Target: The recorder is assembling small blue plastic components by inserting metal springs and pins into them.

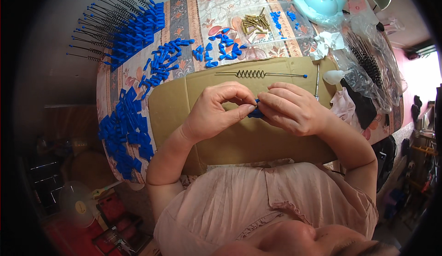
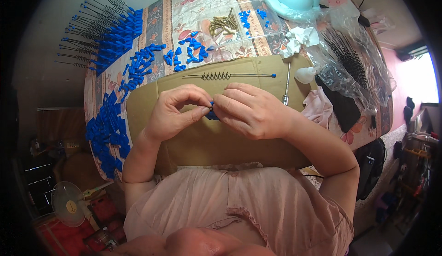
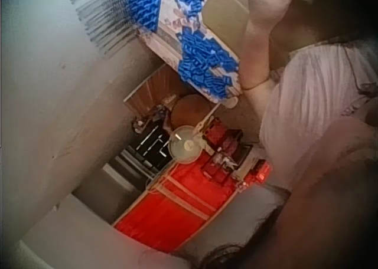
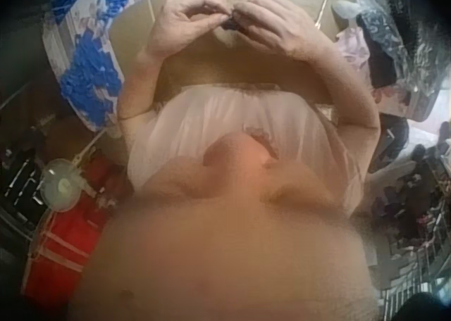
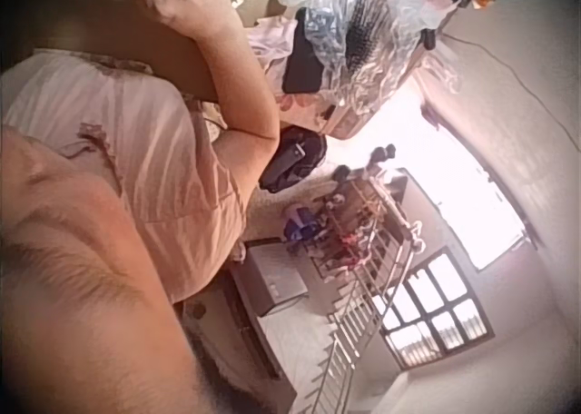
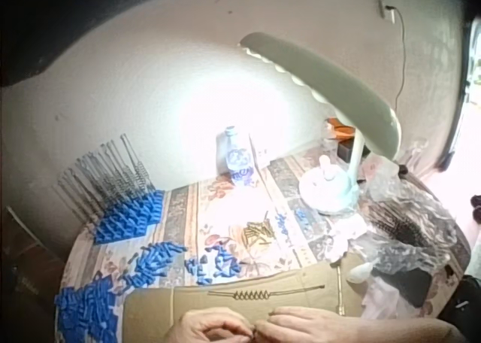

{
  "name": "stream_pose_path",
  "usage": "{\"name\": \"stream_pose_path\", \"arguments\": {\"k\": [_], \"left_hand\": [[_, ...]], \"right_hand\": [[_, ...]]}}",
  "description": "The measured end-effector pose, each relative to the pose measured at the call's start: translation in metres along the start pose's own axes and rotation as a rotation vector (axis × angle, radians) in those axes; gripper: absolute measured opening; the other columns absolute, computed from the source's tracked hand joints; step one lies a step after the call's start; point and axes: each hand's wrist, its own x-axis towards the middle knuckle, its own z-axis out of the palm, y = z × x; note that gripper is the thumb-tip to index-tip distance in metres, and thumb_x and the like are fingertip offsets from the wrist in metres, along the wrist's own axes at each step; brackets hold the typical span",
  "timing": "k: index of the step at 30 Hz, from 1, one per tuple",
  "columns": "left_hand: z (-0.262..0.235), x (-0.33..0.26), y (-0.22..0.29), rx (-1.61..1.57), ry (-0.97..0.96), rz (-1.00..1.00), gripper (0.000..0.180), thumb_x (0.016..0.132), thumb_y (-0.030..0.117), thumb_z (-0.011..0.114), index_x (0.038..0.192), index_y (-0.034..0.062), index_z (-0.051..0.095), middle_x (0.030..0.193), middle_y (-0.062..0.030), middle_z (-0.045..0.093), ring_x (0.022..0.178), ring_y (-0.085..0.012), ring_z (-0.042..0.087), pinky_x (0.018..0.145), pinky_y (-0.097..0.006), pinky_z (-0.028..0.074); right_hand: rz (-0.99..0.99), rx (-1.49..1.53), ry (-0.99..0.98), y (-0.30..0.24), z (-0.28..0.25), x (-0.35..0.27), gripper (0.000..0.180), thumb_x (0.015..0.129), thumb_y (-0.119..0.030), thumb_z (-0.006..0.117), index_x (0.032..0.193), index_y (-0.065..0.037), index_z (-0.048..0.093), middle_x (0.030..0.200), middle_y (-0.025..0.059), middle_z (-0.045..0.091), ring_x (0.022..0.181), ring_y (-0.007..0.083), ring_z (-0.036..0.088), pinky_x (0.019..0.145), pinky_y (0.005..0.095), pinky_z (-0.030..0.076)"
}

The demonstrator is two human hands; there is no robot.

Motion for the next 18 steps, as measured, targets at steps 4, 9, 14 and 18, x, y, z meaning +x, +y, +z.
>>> {"name": "stream_pose_path", "arguments": {"k": [4,9,14,18], "left_hand": [[0.0006,-0.0001,0.0045,0.191,0.050,0.131,0.009,0.080,-0.003,0.068,0.088,0.0001,0.067,0.095,-0.0093,0.066,0.089,-0.0165,0.063,0.080,-0.029,0.049],[0.0003,0.0005,0.0015,0.310,0.060,0.290,0.014,0.076,-0.005,0.070,0.087,0.0018,0.068,0.093,-0.0108,0.068,0.087,-0.0205,0.065,0.077,-0.030,0.050],[-0.0004,-0.0021,-0.0001,0.318,0.065,0.305,0.012,0.075,-0.005,0.070,0.085,0.0024,0.068,0.094,-0.0110,0.068,0.087,-0.0217,0.065,0.077,-0.031,0.050],[0.0018,-0.0012,0.0048,0.278,0.073,0.255,0.010,0.076,-0.003,0.070,0.085,0.0022,0.067,0.095,-0.0108,0.068,0.087,-0.0204,0.064,0.077,-0.030,0.050]], "right_hand": [[0.008,0.021,-0.016,0.0017,-0.0017,-0.0001,0.030,0.068,-0.009,0.064,0.094,0.006,0.063,0.099,0.0147,0.058,0.089,0.0285,0.060,0.081,0.0388,0.051],[0.047,0.034,0.001,0.0012,0.0004,-0.0024,0.031,0.067,-0.009,0.065,0.094,0.005,0.063,0.101,0.0142,0.058,0.089,0.0279,0.061,0.081,0.0387,0.050],[0.048,0.063,-0.015,0.0010,0.0006,-0.0002,0.030,0.067,-0.009,0.066,0.093,0.005,0.064,0.100,0.0140,0.058,0.088,0.0281,0.061,0.081,0.0389,0.051],[0.008,0.017,0.000,-0.0005,0.0000,0.0010,0.029,0.066,-0.009,0.068,0.091,0.005,0.063,0.099,0.0143,0.058,0.088,0.0290,0.061,0.081,0.0402,0.051]]}}
